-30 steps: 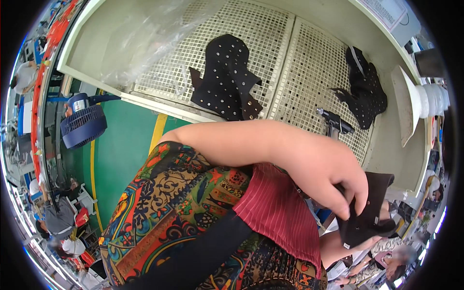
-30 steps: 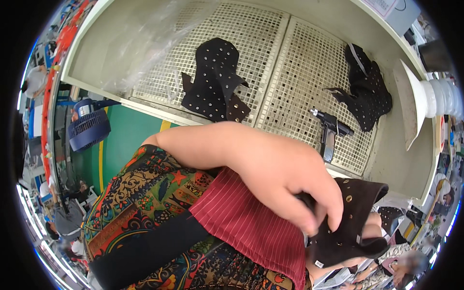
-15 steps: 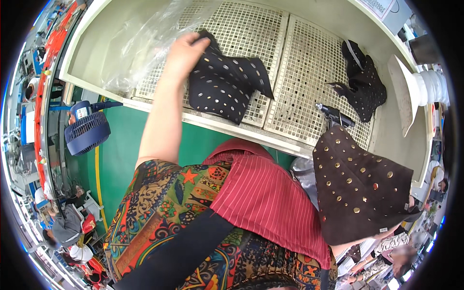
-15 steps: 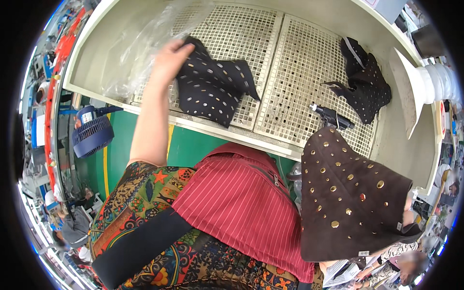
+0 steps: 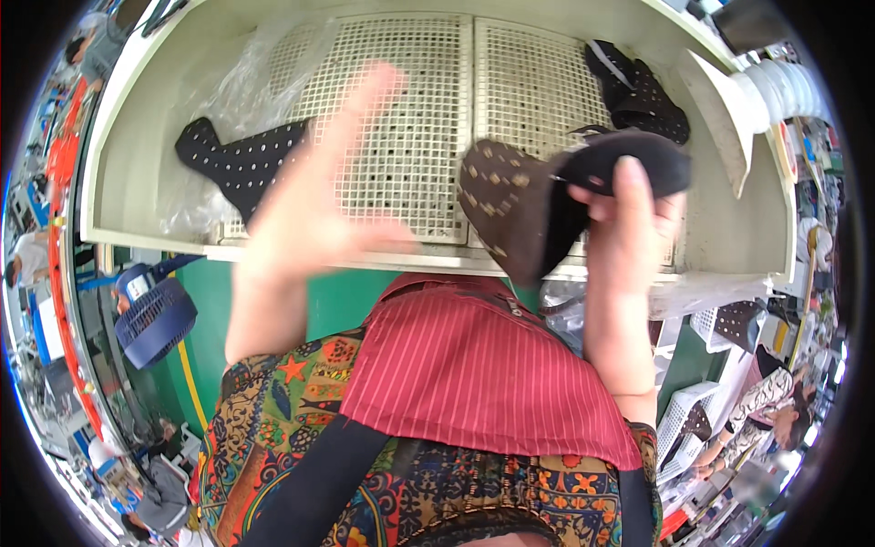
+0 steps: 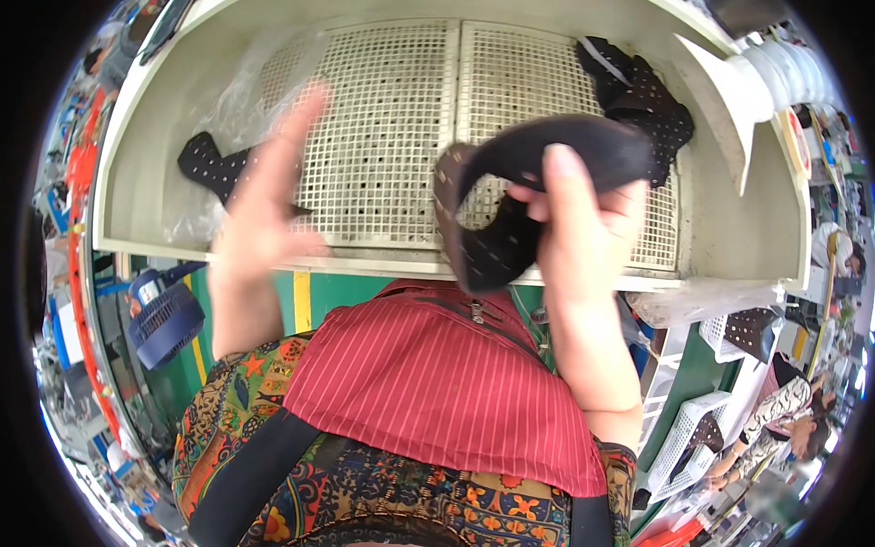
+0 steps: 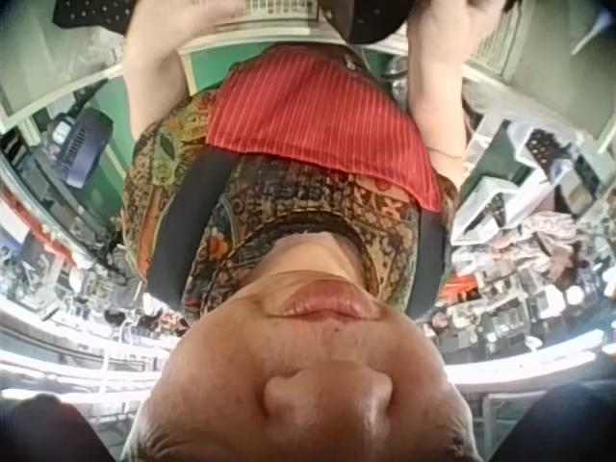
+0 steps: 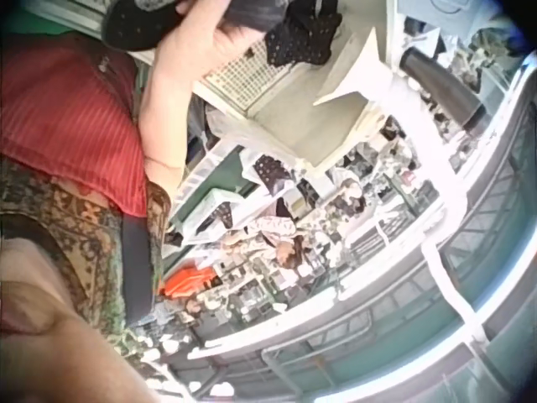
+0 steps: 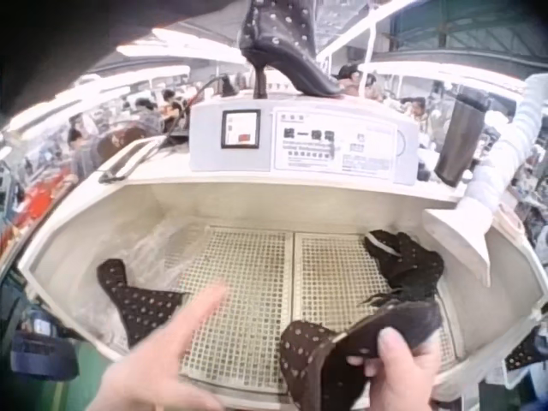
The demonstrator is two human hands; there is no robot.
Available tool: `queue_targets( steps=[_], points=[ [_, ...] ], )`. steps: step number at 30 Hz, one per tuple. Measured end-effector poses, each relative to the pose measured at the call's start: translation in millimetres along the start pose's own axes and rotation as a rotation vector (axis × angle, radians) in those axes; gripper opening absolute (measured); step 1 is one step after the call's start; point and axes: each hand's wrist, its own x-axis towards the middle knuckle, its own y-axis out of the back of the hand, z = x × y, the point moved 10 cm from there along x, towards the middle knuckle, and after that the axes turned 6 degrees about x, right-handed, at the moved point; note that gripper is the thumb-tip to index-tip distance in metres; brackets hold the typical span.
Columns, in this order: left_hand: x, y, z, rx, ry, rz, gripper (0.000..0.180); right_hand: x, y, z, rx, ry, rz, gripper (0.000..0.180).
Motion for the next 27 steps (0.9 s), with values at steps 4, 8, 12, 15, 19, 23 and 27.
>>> queue_targets(
  steps=[4, 8, 12, 15, 19, 23, 27],
  points=[
    [0.7, -73.5, 26.5, 0.175, 0.015, -0.061, 0.103, -0.9, -19.9, 19.7, -0.002, -0.053, -0.065, 0.031],
    [3.7, -80.6, -26.2, -0.068, 0.092, 0.200, 0.037, -8.9, -26.8, -0.8, -0.243, 0.088, -0.182, 0.049],
    [10.8, -70.0, -29.1, -0.113, 0.167, 0.108, 0.021, -17.6, -32.1, -36.5, -0.985, 0.525, -0.411, 0.028],
    [20.2, -58.0, -11.1, 0.037, 0.030, 0.072, 0.018, -29.7, -44.1, -57.2, -1.322, 0.917, -0.441, 0.024],
    [40.0, -48.9, 12.4, 0.146, -0.054, 0.056, 0.017, -0.3, -17.3, -46.2, -1.090, 0.584, -0.323, 0.033],
    [51.1, -40.8, 15.5, 0.249, -0.044, 0.036, 0.018, 2.1, -21.8, -38.9, -1.011, 0.550, -0.373, 0.036],
    [70.1, -23.1, 38.2, 0.574, -0.231, -0.094, 0.024, 21.7, 11.8, 31.7, -0.552, -0.075, -0.099, 0.027]
  ],
)
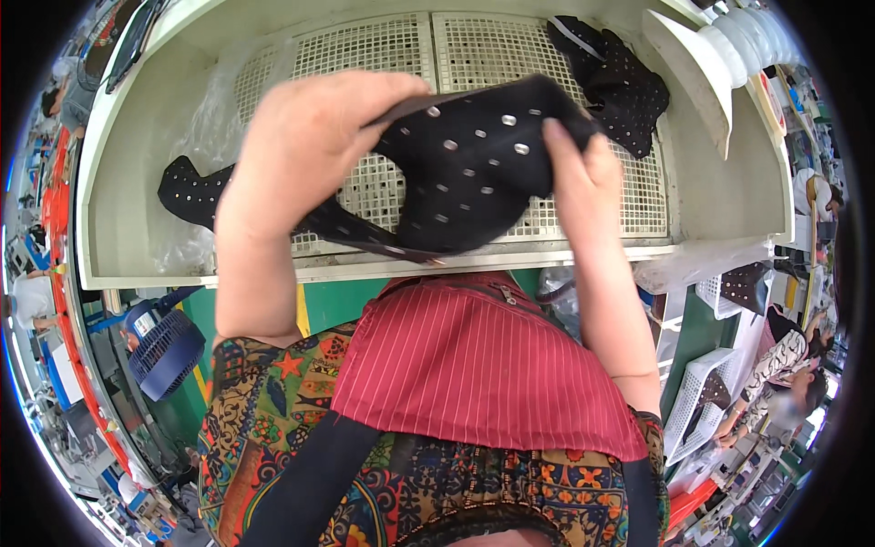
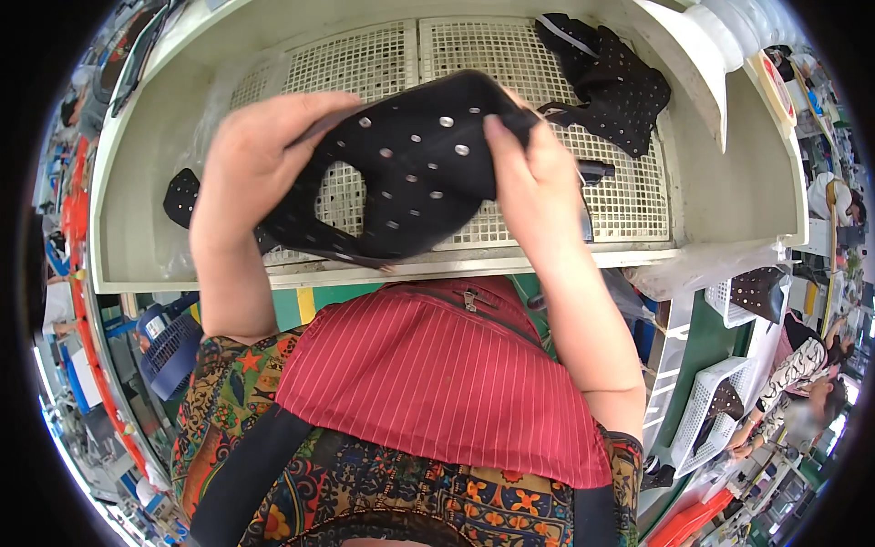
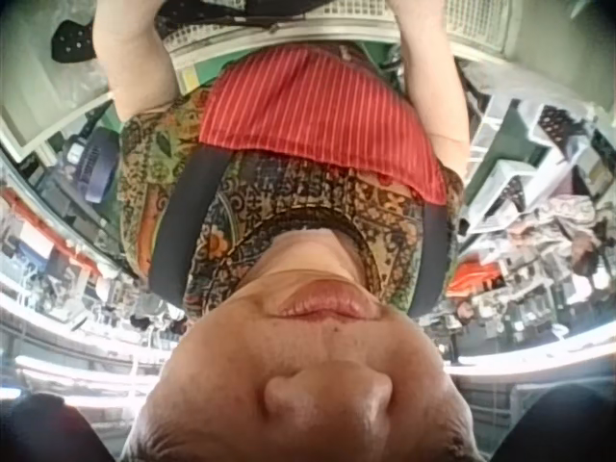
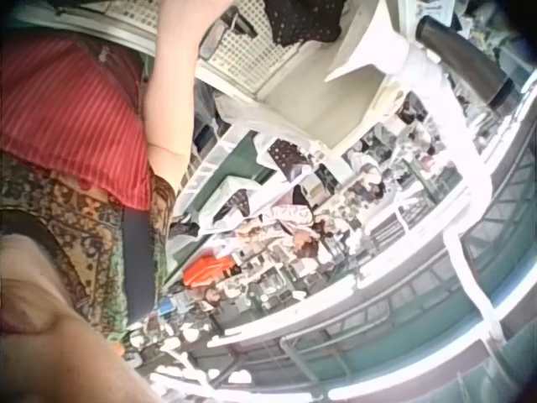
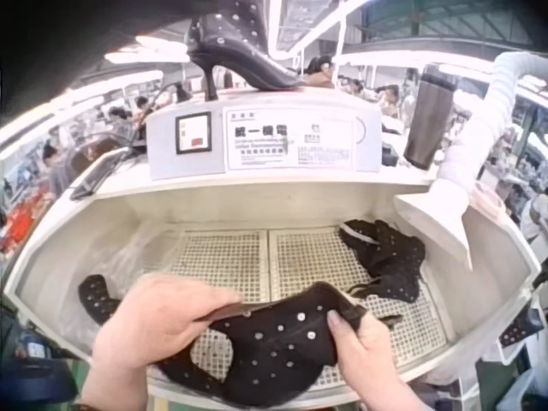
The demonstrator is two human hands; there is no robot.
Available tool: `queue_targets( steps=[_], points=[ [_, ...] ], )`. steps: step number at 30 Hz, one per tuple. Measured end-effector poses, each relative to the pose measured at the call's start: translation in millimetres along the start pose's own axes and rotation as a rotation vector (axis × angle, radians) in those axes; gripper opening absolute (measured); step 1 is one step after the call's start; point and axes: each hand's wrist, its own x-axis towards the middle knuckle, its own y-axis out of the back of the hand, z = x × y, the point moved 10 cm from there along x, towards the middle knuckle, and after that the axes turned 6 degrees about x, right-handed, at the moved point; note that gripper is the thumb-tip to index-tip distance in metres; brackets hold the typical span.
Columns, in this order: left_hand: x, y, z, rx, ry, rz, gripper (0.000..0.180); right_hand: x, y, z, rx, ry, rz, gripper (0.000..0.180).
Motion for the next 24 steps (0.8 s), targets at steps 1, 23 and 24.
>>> queue_targets(
  steps=[1, 23, 24],
  points=[
    [4.3, 8.3, 2.6, 0.107, -0.070, 0.006, 0.023, 3.6, -16.8, 29.8, 0.248, -0.141, -0.048, 0.024],
    [11.2, -131.4, -102.0, 0.318, 0.420, -0.433, 0.031, 73.7, -29.5, 154.0, -1.122, 0.152, -0.303, 0.028],
    [12.3, -134.1, -101.1, 0.317, 0.435, -0.450, 0.030, 73.8, -29.9, 149.3, -1.138, 0.147, -0.307, 0.029]
  ],
)
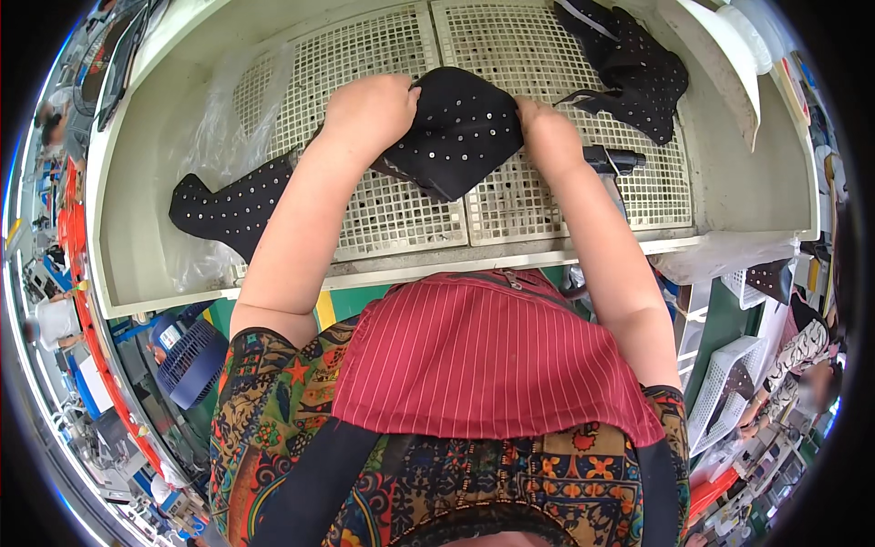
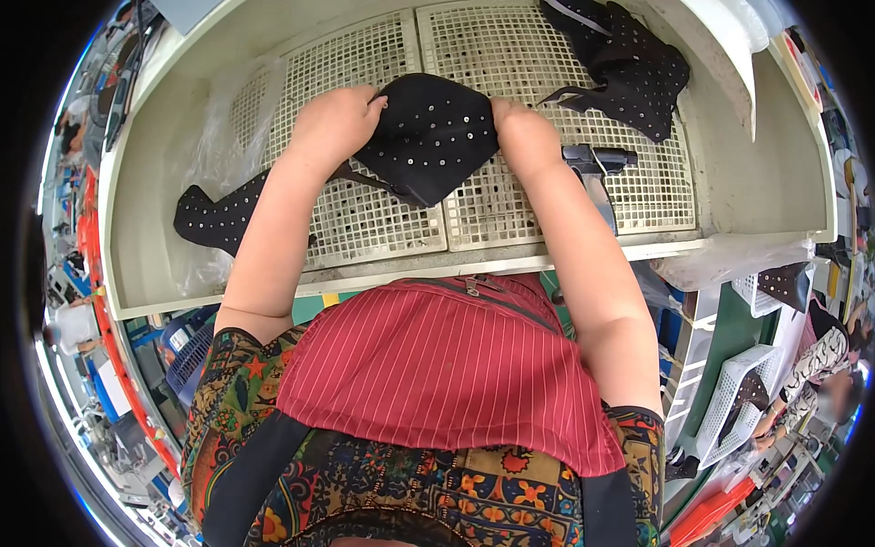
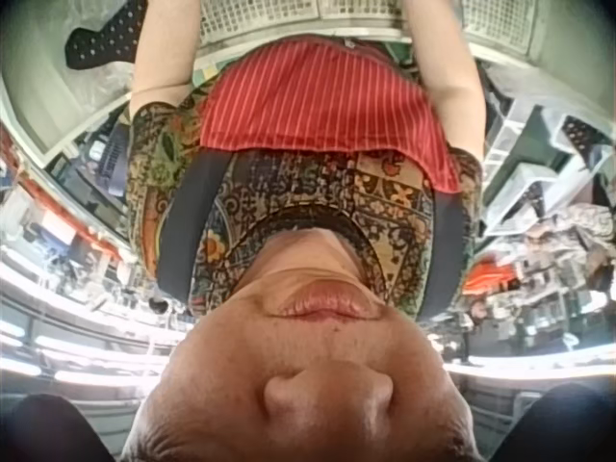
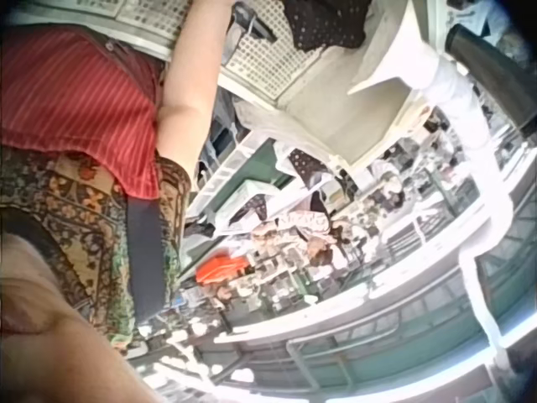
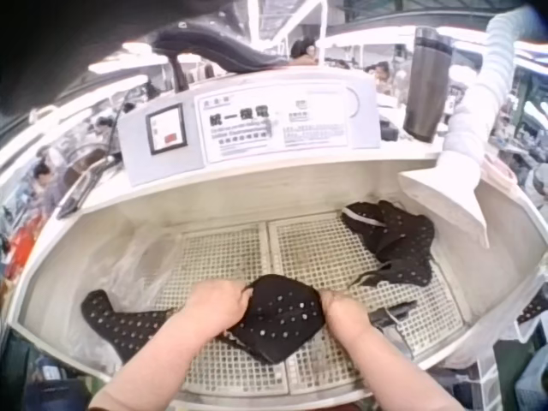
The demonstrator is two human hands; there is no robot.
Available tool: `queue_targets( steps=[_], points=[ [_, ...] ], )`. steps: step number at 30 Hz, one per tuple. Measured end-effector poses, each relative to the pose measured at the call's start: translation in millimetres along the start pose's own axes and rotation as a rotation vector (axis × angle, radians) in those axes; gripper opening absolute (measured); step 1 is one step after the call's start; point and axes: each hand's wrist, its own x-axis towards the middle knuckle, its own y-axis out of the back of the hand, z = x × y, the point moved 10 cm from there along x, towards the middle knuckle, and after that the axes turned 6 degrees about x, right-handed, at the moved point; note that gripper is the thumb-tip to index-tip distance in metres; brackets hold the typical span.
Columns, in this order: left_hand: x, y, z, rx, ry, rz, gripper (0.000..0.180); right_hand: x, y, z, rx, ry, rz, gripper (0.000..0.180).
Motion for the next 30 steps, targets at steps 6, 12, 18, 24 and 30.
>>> queue_targets(
  steps=[6, 12, 18, 24, 30],
  points=[
    [12.6, -11.3, 17.2, -0.138, -0.083, -0.022, 0.029, -25.7, 60.5, 8.3, 0.043, -0.006, 0.340, 0.030],
    [10.0, -22.0, 0.0, -0.132, 0.056, -0.113, 0.031, -106.8, 108.1, 64.1, -0.108, -0.260, 0.221, 0.034],
    [26.5, -33.7, 8.1, -0.288, -0.034, -0.200, 0.035, -142.7, 27.5, 133.6, 0.474, -0.569, -0.113, 0.049],
    [39.7, -52.5, -1.6, -0.414, 0.021, -0.306, 0.036, -152.0, -13.0, 144.1, 1.455, -0.873, -0.121, 0.061],
    [37.8, -59.7, -10.1, -0.475, 0.071, -0.296, 0.035, -149.6, 48.2, 67.9, 1.581, -0.654, -0.041, 0.045]
  ],
)
